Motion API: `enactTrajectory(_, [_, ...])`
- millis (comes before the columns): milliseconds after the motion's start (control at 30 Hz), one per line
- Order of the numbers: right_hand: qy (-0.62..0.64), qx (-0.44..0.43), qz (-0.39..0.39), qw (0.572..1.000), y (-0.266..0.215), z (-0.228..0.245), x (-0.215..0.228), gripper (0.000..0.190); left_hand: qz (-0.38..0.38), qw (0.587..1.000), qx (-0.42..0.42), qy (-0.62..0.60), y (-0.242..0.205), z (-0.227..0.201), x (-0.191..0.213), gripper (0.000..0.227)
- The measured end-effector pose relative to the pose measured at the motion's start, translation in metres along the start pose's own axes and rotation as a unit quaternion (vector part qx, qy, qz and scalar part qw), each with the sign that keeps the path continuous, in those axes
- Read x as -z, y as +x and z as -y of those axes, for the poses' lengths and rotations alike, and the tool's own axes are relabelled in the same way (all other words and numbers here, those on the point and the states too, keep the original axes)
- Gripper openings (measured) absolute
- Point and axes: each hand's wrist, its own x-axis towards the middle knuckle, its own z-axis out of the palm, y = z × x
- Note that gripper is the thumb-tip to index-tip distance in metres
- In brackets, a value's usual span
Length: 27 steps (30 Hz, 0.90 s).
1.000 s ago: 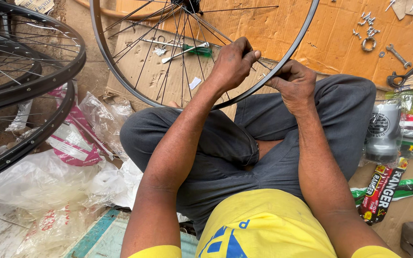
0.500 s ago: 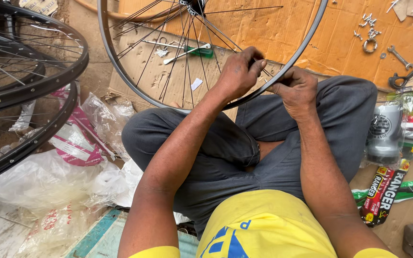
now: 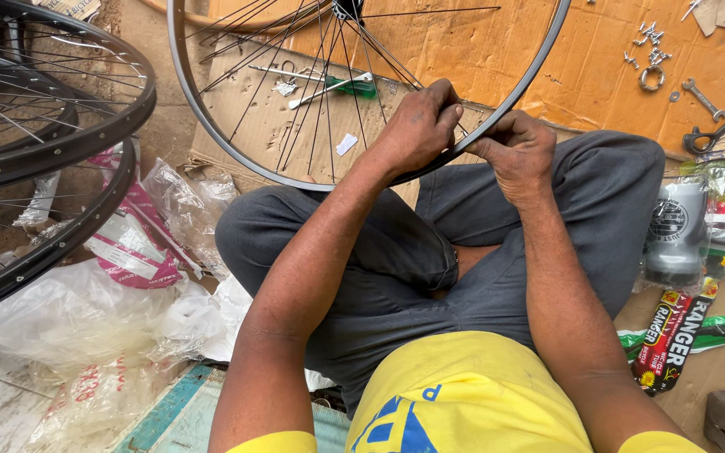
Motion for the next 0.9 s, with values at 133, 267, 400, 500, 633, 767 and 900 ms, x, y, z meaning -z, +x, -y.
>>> enactTrajectory(133, [-0.025, 0.001, -0.007, 1.0, 0.0, 0.0, -0.003, 0.019, 0.057, 0.997, -0.017, 0.045, 0.001, 0.001, 0.005, 0.025])
enactTrajectory(267, [0.033, 0.004, -0.016, 0.999, -0.007, -0.004, -0.008, 0.018, 0.09, 0.996, -0.01, -0.009, 0.001, 0.007, 0.004, 0.026])
enactTrajectory(400, [-0.049, 0.056, -0.069, 0.995, -0.018, -0.012, -0.021, 0.016, 0.103, 0.994, -0.001, -0.027, 0.002, 0.007, 0.004, 0.026])
enactTrajectory(500, [-0.102, 0.11, -0.088, 0.985, -0.025, -0.017, -0.027, 0.012, 0.11, 0.993, 0.019, -0.032, 0.0, 0.006, 0.004, 0.025])
enactTrajectory(633, [-0.105, 0.117, -0.087, 0.984, -0.023, -0.016, -0.027, 0.011, 0.124, 0.99, 0.027, -0.067, 0.0, 0.004, 0.008, 0.023])
enactTrajectory(767, [-0.061, 0.094, -0.074, 0.991, -0.023, -0.014, -0.025, 0.01, 0.125, 0.99, 0.026, -0.063, 0.001, 0.004, 0.006, 0.022])
enactTrajectory(900, [-0.06, 0.096, -0.06, 0.992, -0.022, -0.014, -0.023, 0.011, 0.128, 0.99, 0.03, -0.054, 0.003, 0.007, 0.004, 0.021])
